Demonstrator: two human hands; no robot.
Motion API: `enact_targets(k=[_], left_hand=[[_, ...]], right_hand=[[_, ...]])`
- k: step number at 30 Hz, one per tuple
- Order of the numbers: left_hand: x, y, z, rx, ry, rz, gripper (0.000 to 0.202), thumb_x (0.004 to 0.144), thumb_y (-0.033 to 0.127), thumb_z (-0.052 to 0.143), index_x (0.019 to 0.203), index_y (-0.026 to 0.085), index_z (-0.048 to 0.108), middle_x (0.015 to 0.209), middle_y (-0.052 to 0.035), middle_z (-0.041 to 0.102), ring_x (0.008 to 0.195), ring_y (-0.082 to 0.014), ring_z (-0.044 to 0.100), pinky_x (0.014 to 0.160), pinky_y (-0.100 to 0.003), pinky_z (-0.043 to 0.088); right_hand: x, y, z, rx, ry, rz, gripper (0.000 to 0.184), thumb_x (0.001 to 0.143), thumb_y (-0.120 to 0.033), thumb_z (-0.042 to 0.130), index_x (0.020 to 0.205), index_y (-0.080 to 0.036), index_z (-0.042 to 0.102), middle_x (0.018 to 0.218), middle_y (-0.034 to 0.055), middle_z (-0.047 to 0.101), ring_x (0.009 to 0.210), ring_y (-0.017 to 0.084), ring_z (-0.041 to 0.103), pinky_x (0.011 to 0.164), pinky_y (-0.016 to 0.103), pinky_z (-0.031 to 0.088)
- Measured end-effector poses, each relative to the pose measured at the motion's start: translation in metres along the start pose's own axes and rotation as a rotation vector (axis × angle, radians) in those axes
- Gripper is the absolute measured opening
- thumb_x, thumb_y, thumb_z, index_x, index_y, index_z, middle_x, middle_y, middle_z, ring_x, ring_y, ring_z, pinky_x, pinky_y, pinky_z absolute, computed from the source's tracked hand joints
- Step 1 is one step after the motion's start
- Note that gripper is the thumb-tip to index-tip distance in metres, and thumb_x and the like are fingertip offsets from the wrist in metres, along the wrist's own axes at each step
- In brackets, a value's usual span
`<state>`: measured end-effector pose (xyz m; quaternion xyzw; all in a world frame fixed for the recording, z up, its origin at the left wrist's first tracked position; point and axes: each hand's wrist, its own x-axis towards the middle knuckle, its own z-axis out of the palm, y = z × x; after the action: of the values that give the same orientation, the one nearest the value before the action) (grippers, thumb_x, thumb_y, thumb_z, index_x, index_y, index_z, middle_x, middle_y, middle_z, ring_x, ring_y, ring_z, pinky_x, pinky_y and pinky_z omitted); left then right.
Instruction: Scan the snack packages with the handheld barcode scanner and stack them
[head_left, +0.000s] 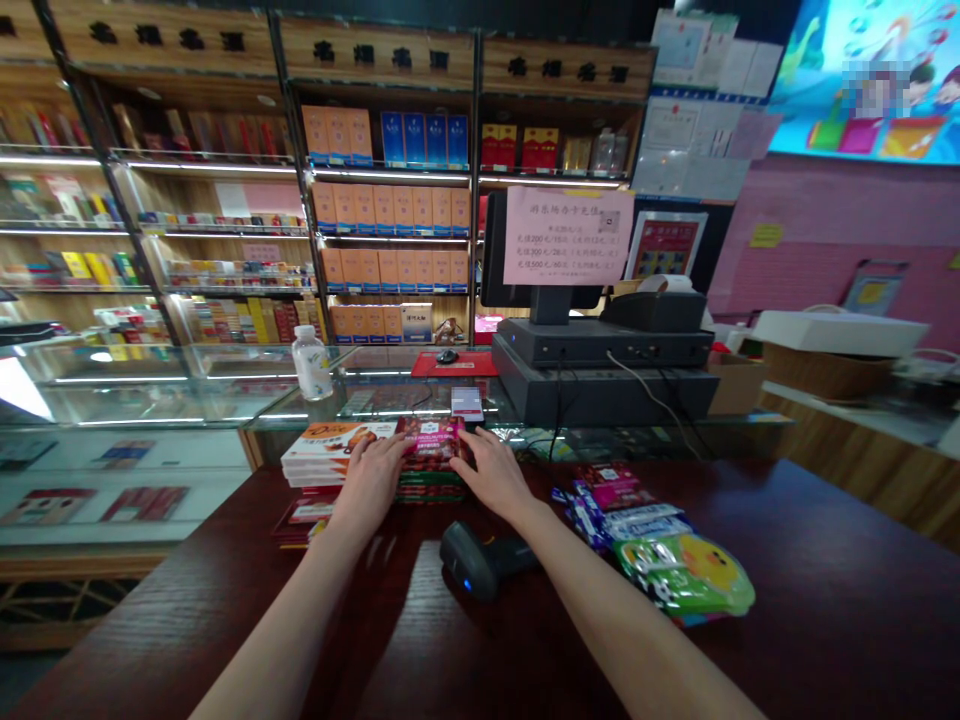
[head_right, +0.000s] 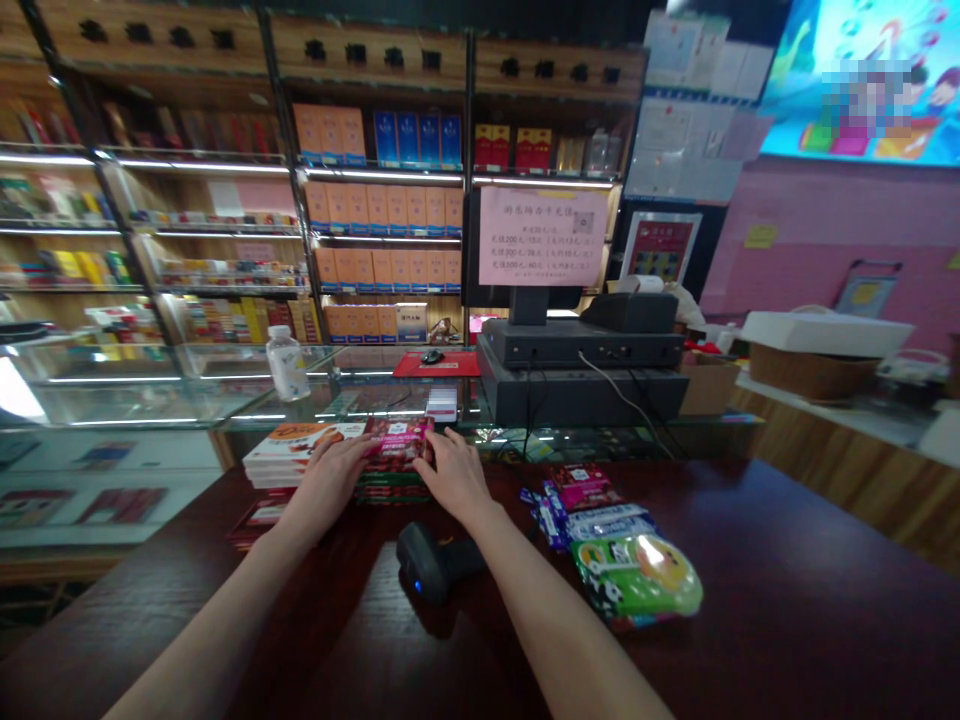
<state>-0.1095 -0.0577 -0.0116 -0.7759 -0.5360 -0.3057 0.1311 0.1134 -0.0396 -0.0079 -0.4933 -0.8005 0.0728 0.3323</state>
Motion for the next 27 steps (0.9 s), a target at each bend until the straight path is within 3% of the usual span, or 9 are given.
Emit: enact_targets(k=[12, 22, 27], left_hand=[[0.003, 0.004, 0.003, 0.023, -0.069, -0.038, 0.041, 0.095, 0.016, 0.036, 0.125, 0.021, 0.062, 0.137, -0.01, 0.063, 0.126, -0.0249, 0.059, 0.116, -0.053, 0.029], [-0.004, 0.007, 0.005, 0.116, 0.009, -0.035, 0.04, 0.096, 0.019, 0.038, 0.127, 0.025, 0.062, 0.141, -0.0082, 0.06, 0.129, -0.0263, 0.056, 0.116, -0.053, 0.026], [-0.006, 0.011, -0.001, 0.108, -0.015, -0.025, 0.048, 0.094, 0.014, 0.037, 0.139, 0.026, 0.052, 0.145, -0.0065, 0.056, 0.133, -0.0245, 0.052, 0.117, -0.055, 0.023]], right_hand=[[-0.002, 0.006, 0.007, 0.002, 0.016, 0.046, 0.051, 0.094, -0.038, 0.056, 0.139, -0.015, 0.053, 0.145, 0.0132, 0.055, 0.137, 0.028, 0.045, 0.112, 0.045, 0.035], [-0.006, 0.001, 0.004, -0.004, -0.02, 0.076, 0.054, 0.096, -0.04, 0.051, 0.144, -0.017, 0.048, 0.146, 0.0144, 0.053, 0.136, 0.029, 0.046, 0.109, 0.048, 0.038], [-0.01, 0.001, 0.0, 0.013, -0.034, 0.083, 0.055, 0.096, -0.04, 0.051, 0.146, -0.017, 0.046, 0.147, 0.0128, 0.053, 0.137, 0.028, 0.045, 0.11, 0.047, 0.037]])
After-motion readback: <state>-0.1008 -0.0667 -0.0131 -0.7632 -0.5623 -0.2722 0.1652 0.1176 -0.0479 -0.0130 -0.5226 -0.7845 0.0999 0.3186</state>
